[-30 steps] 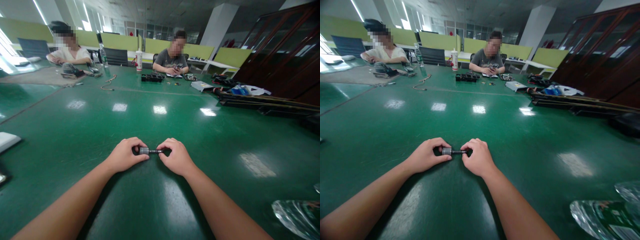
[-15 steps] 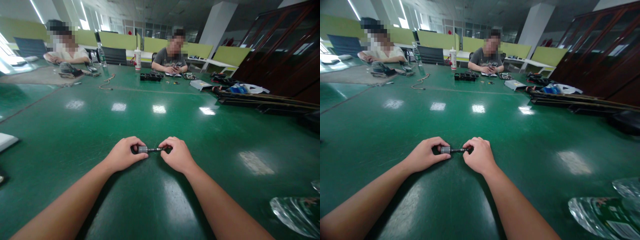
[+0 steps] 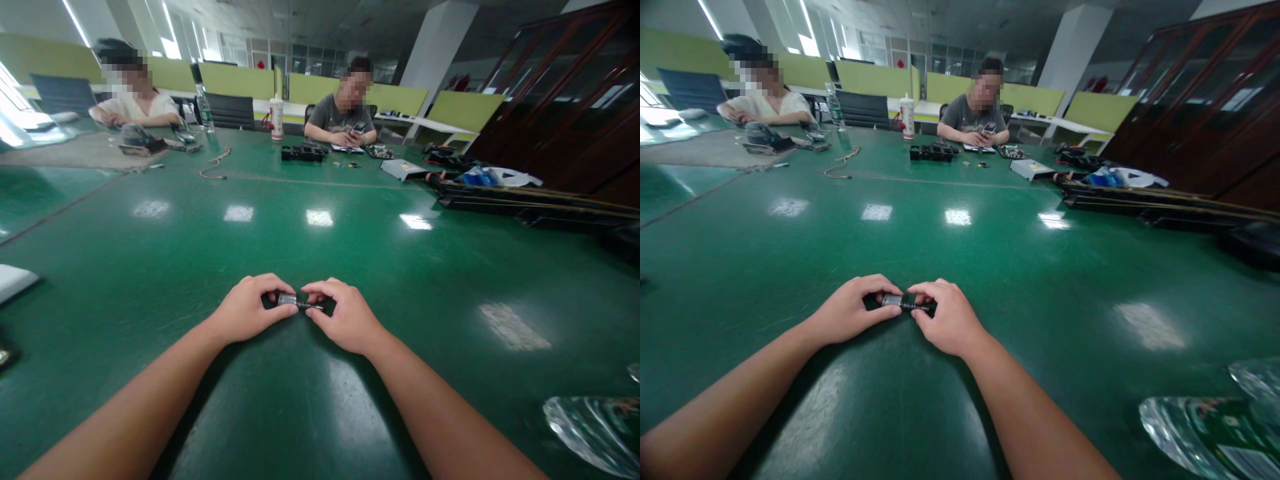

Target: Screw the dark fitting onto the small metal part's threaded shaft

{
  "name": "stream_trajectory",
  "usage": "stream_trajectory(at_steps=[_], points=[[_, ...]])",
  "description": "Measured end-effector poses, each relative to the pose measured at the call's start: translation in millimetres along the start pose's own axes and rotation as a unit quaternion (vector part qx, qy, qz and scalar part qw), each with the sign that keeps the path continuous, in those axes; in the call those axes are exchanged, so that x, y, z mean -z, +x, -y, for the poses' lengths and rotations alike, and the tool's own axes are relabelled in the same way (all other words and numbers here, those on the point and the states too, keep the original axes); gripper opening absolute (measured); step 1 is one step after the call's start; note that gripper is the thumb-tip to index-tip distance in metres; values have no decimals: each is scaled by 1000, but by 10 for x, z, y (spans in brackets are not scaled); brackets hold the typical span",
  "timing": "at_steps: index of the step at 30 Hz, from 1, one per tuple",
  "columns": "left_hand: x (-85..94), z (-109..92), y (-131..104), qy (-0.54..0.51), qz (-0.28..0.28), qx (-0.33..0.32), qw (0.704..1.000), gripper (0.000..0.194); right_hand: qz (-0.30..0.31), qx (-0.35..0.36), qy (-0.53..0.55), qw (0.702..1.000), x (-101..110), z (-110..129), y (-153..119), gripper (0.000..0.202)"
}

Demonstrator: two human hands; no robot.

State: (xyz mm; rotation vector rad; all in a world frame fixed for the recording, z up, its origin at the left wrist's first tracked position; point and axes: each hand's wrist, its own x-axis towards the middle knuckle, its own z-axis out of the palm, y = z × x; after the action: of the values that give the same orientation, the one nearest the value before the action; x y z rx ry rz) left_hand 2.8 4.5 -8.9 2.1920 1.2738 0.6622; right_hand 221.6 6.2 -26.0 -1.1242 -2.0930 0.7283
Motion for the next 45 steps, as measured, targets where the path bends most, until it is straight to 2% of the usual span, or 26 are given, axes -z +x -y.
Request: stream_trajectory(at_steps=[6,12,20,45], points=[[-4,6,6,12,-4,21,1000,28,8,-6,3,1000,8,1,-1,36],[-9,30,6,30,5,15,999,29,33,29,-44,998,16,19,13,19],[-6,29,1,33,12,11,999,27,48,40,-61,996,8,20,21,17],[8,-16,2,32,11,17,999,26,35,29,-57,997,24,32,15,17]])
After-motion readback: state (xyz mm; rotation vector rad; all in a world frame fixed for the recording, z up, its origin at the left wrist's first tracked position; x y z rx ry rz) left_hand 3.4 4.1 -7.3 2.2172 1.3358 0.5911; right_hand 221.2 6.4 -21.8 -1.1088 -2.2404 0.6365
